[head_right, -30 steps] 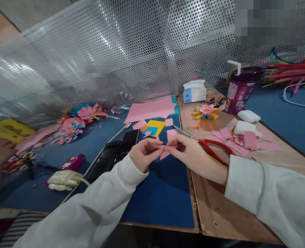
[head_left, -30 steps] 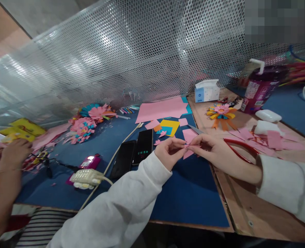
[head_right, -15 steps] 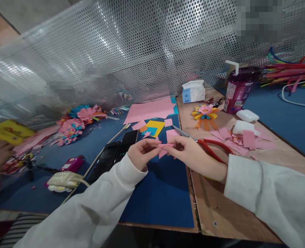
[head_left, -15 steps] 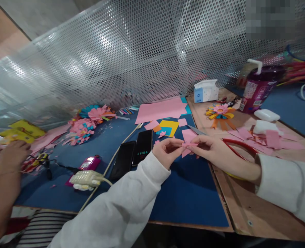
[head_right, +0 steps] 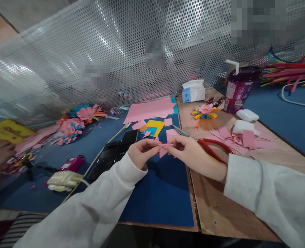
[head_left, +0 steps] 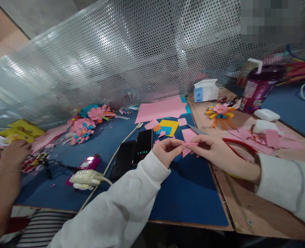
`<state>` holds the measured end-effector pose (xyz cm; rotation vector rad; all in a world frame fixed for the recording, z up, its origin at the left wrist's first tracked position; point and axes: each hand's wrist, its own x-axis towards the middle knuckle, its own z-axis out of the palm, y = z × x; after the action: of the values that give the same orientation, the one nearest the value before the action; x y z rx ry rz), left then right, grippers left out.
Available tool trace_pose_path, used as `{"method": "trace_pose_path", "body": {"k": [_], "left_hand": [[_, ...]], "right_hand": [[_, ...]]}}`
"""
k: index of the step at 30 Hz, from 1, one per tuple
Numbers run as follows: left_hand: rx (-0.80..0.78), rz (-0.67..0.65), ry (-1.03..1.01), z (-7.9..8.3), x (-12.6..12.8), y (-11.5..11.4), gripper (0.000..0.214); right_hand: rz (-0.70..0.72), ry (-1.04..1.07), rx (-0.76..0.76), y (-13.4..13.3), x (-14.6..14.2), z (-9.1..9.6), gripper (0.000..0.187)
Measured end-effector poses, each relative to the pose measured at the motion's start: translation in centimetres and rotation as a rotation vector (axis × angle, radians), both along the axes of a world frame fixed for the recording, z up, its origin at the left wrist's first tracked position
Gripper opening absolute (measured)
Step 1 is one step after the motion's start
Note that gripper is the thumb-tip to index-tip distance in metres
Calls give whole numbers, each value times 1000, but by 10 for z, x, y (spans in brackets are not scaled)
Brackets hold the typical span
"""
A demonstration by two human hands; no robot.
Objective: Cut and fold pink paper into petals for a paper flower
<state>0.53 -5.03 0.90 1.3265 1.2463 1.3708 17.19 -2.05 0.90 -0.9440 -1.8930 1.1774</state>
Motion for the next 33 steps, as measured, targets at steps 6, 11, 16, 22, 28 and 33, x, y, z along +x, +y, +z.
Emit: {"method": "trace_pose_path", "body": {"k": [6,11,16,22,28,33], "left_hand": [[-19,4,-39,-1,0,0,15],[-23,4,-43,-1,0,1,15],[-23,0,-37,-1,-1,1,15],[-29,2,-30,-1,-1,1,14],[-30,-9,-13,-1,-1,1,17],[-29,-9,-19,-1,-1,1,18]], "right_hand": [[20,30,-31,1,0,-1,31],[25,38,-52,1,-1,-1,31],[23,38,-64,-1,-1,2,31],[17,32,-61,-1,-1,2,32],[16,22,-46,-1,-1,0,32],[2,26,-43,-1,-1,0,33]]}}
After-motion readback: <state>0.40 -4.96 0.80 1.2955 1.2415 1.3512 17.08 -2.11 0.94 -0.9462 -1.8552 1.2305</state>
